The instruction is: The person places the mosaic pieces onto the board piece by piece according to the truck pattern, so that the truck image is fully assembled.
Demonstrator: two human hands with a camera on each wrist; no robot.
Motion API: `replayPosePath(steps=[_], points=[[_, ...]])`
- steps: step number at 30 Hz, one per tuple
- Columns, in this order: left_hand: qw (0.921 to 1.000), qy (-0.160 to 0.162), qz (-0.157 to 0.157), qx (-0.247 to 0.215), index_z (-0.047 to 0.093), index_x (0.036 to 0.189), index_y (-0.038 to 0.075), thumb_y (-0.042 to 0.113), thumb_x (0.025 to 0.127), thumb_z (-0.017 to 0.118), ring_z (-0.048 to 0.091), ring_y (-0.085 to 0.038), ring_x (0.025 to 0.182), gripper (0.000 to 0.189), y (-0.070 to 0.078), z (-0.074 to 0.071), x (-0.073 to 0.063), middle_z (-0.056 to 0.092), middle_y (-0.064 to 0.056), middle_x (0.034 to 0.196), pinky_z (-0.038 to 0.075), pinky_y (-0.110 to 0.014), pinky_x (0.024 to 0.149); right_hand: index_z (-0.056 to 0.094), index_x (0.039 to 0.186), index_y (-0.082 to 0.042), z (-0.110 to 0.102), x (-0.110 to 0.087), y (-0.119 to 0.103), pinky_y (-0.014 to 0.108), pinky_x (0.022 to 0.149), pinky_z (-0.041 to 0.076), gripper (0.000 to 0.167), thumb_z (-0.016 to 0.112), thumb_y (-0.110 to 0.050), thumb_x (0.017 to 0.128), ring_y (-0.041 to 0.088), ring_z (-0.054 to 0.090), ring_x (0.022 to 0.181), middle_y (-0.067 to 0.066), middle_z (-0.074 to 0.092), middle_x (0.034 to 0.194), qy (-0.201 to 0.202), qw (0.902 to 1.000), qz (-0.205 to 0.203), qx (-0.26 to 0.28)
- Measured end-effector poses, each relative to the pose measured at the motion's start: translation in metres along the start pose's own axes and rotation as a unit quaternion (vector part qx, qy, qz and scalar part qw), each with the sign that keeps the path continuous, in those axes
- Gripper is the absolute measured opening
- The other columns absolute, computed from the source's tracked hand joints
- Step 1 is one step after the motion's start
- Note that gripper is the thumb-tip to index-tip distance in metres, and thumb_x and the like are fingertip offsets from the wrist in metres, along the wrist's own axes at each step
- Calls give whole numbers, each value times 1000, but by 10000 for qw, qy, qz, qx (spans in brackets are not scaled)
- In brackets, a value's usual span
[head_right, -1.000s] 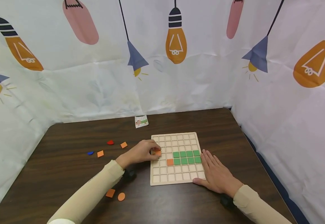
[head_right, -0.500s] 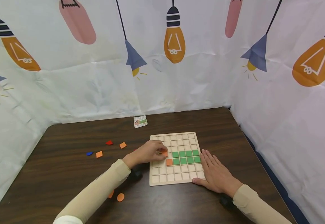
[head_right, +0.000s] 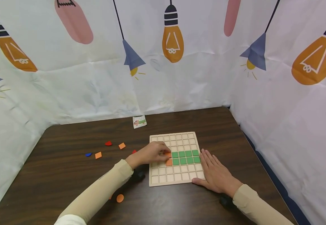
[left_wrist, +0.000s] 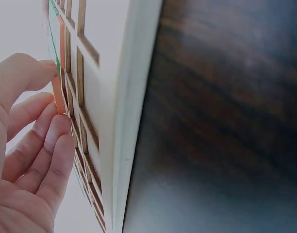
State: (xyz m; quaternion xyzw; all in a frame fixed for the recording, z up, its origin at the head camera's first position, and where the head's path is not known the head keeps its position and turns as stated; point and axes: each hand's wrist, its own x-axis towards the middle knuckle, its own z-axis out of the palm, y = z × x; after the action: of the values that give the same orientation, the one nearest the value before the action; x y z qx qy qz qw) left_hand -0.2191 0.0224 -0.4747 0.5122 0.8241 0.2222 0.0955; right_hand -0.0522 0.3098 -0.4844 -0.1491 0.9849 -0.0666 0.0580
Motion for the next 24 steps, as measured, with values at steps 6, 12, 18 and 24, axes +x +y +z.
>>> replayPosePath(steps=[6, 12, 18, 24], points=[[10000, -17, -35, 28, 77, 119, 12, 26, 98, 72, 69, -13, 101, 26, 0, 0, -1, 75, -3, 115, 57, -26, 89, 25, 161, 7, -1, 1, -1, 60, 125, 31, 106, 48, -74, 97, 44, 24, 159, 27, 22, 170, -7, 10000, -11, 3], [10000, -63, -60, 44, 78, 119, 12, 24, 97, 71, 68, -13, 100, 26, 1, -1, -2, 75, -3, 113, 56, -26, 89, 25, 161, 7, -1, 2, -2, 59, 125, 31, 105, 49, -73, 97, 44, 24, 159, 27, 21, 170, 26, 10000, -55, -28], [10000, -27, -69, 25, 78, 120, 12, 23, 97, 71, 68, -14, 100, 26, 2, -3, -4, 75, -4, 114, 56, -28, 89, 26, 160, 7, -1, 2, -2, 59, 125, 30, 105, 49, -73, 97, 44, 24, 159, 28, 22, 170, 44, 9999, -83, -55], [9997, -1, -225, 1, 77, 120, 11, 24, 99, 68, 70, -15, 102, 26, 1, -6, -8, 75, -4, 117, 58, -28, 89, 26, 161, 7, -1, 0, -2, 60, 125, 30, 105, 49, -73, 97, 45, 24, 159, 28, 21, 170, 19, 10000, -54, 8]])
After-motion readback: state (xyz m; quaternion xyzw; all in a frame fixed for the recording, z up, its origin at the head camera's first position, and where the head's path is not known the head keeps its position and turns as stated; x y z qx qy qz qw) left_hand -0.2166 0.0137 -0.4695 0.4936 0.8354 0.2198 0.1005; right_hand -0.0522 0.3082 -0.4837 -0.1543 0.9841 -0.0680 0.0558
